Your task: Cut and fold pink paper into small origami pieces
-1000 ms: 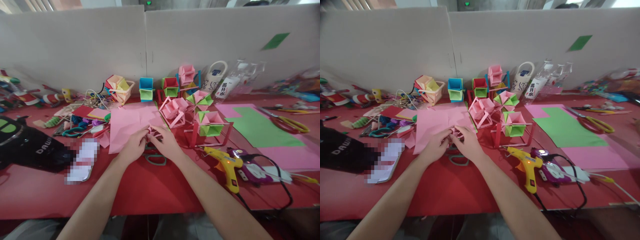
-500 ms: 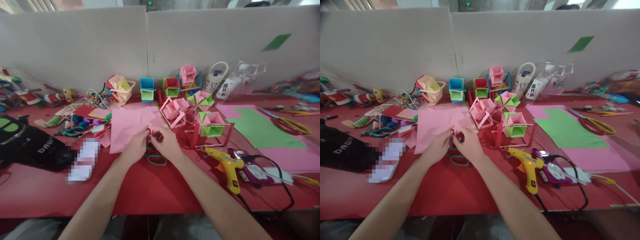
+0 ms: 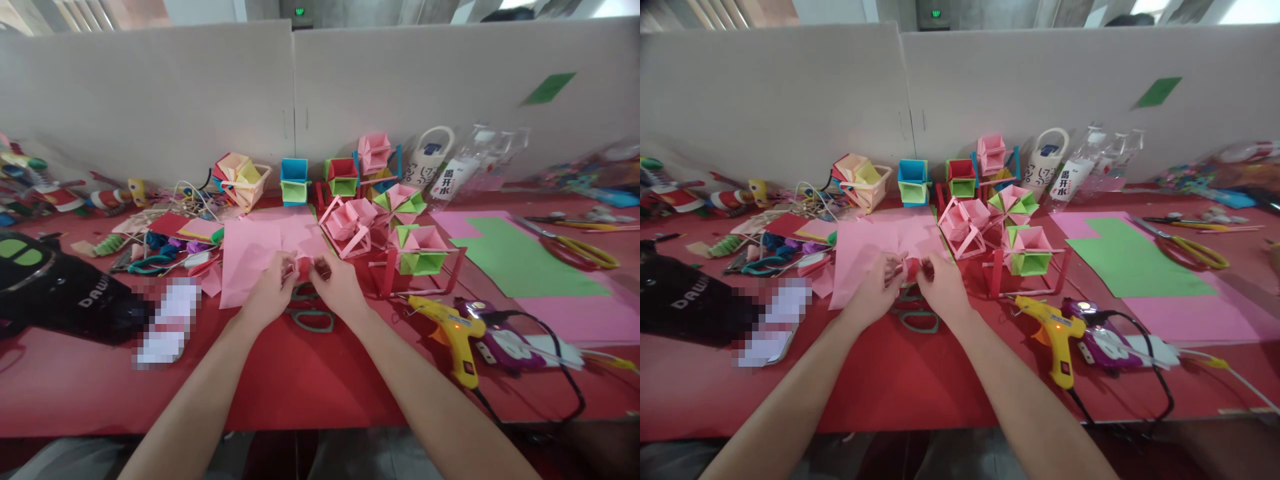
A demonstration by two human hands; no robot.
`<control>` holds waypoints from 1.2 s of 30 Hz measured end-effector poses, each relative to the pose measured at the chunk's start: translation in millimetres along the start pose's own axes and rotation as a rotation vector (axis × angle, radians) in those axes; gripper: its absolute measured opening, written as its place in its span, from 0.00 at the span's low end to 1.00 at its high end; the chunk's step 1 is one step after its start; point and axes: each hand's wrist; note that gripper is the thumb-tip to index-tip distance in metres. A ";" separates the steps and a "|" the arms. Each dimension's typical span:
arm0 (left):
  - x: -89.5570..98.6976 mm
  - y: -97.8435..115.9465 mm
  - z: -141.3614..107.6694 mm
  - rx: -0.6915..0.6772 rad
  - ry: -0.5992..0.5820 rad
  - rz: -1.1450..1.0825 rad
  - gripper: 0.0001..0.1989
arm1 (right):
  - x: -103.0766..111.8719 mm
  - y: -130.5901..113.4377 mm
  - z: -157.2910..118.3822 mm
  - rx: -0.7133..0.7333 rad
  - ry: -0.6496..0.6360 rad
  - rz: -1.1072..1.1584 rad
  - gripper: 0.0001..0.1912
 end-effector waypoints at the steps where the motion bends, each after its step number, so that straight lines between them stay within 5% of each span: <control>1: -0.9 -1.0 0.2 0.009 0.018 -0.043 0.10 | 0.8 -1.2 0.4 0.002 0.001 0.008 0.03; 13: 2.6 6.5 4.4 -0.108 0.247 0.306 0.03 | -0.9 -3.1 -1.4 0.066 -0.045 -0.025 0.03; 19: 0.6 5.4 2.2 -0.084 0.216 0.330 0.12 | -3.2 -3.4 -1.7 0.064 -0.101 -0.061 0.04; 29: 3.7 6.7 0.7 -0.210 0.074 0.365 0.18 | -0.7 7.2 3.4 0.171 -0.175 -0.106 0.21; 36: 4.9 7.4 2.4 -0.054 0.110 0.157 0.14 | 3.7 7.5 5.8 0.162 -0.131 -0.035 0.16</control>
Point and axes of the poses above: each hand's wrist, its own z-axis towards the middle knuckle, its own x-axis out of the back of the hand, y = z × x, and after that the axes turned 2 degrees about y, right-handed
